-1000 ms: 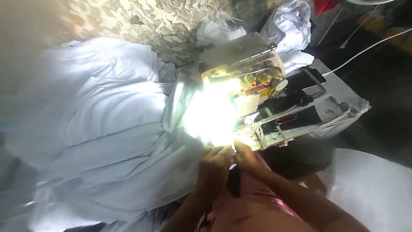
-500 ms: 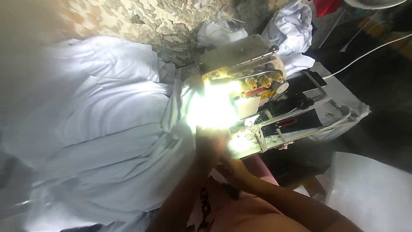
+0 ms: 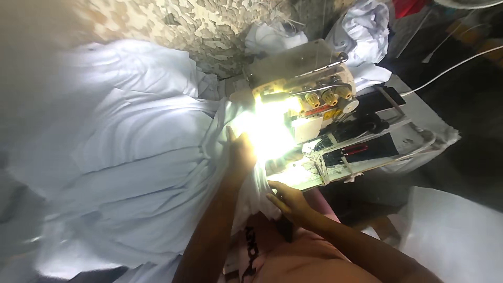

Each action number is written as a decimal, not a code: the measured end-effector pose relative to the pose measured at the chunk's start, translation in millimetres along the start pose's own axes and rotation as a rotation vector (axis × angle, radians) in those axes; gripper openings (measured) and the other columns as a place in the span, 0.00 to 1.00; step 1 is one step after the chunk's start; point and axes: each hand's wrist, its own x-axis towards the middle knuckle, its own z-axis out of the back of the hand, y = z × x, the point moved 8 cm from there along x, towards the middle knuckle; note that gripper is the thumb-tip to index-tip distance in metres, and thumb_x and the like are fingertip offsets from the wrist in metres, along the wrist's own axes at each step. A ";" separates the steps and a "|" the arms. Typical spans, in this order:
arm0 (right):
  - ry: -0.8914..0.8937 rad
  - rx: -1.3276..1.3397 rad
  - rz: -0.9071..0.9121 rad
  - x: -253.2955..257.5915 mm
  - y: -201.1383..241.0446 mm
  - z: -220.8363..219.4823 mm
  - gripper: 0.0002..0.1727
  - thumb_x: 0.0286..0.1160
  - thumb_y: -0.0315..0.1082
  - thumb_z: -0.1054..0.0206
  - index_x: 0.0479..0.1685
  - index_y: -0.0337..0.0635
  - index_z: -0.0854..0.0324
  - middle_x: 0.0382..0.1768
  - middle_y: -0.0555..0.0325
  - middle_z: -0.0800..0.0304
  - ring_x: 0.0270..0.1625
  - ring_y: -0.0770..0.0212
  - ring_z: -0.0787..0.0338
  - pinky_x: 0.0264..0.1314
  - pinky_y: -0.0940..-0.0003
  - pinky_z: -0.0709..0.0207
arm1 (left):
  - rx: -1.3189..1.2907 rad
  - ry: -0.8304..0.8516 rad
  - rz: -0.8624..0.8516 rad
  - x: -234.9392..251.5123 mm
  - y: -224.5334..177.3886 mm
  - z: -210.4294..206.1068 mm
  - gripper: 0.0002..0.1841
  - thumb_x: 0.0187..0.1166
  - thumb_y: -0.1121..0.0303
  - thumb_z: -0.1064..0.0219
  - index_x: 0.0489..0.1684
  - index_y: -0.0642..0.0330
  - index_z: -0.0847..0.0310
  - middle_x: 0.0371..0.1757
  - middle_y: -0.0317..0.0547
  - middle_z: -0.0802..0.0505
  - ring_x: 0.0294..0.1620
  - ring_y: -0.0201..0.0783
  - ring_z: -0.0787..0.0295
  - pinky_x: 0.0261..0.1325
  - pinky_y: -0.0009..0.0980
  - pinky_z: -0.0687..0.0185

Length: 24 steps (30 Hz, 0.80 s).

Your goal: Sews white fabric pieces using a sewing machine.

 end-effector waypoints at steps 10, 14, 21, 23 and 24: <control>0.045 0.156 -0.244 14.1 -17.7 6.0 0.20 0.86 0.40 0.38 0.68 0.38 0.18 0.46 0.54 0.07 0.32 0.71 0.15 0.41 0.71 0.19 | 0.088 -0.111 0.207 2.4 -11.2 22.8 0.11 0.80 0.82 0.37 0.50 0.72 0.09 0.58 0.61 0.06 0.66 0.59 0.12 0.72 0.51 0.24; 0.026 0.276 -0.287 28.2 -18.3 12.3 0.16 0.88 0.37 0.39 0.65 0.39 0.16 0.53 0.55 0.08 0.45 0.67 0.10 0.52 0.65 0.16 | 0.003 -0.202 0.198 -31.9 -24.1 34.2 0.09 0.78 0.79 0.36 0.41 0.75 0.09 0.51 0.63 0.05 0.58 0.58 0.08 0.66 0.51 0.20; -0.016 0.778 -0.465 42.2 -2.4 37.3 0.14 0.93 0.43 0.51 0.52 0.52 0.20 0.35 0.72 0.14 0.35 0.79 0.16 0.43 0.80 0.20 | -0.338 -0.192 0.205 -92.7 -72.6 7.1 0.11 0.78 0.81 0.36 0.52 0.73 0.10 0.60 0.61 0.08 0.61 0.46 0.10 0.66 0.38 0.15; -0.188 0.868 -0.527 45.3 -16.2 54.9 0.11 0.93 0.37 0.49 0.45 0.52 0.21 0.29 0.71 0.16 0.29 0.79 0.17 0.36 0.81 0.20 | -0.385 -0.145 0.099 -105.4 -92.4 -11.8 0.13 0.79 0.80 0.37 0.55 0.72 0.11 0.64 0.61 0.10 0.65 0.47 0.11 0.68 0.38 0.15; -0.286 0.913 -0.570 48.0 -25.6 62.7 0.10 0.92 0.34 0.49 0.46 0.50 0.22 0.30 0.69 0.16 0.30 0.77 0.16 0.36 0.79 0.19 | -0.373 -0.142 0.000 -113.8 -103.1 -21.4 0.12 0.78 0.79 0.36 0.53 0.72 0.09 0.65 0.62 0.10 0.68 0.51 0.12 0.70 0.40 0.16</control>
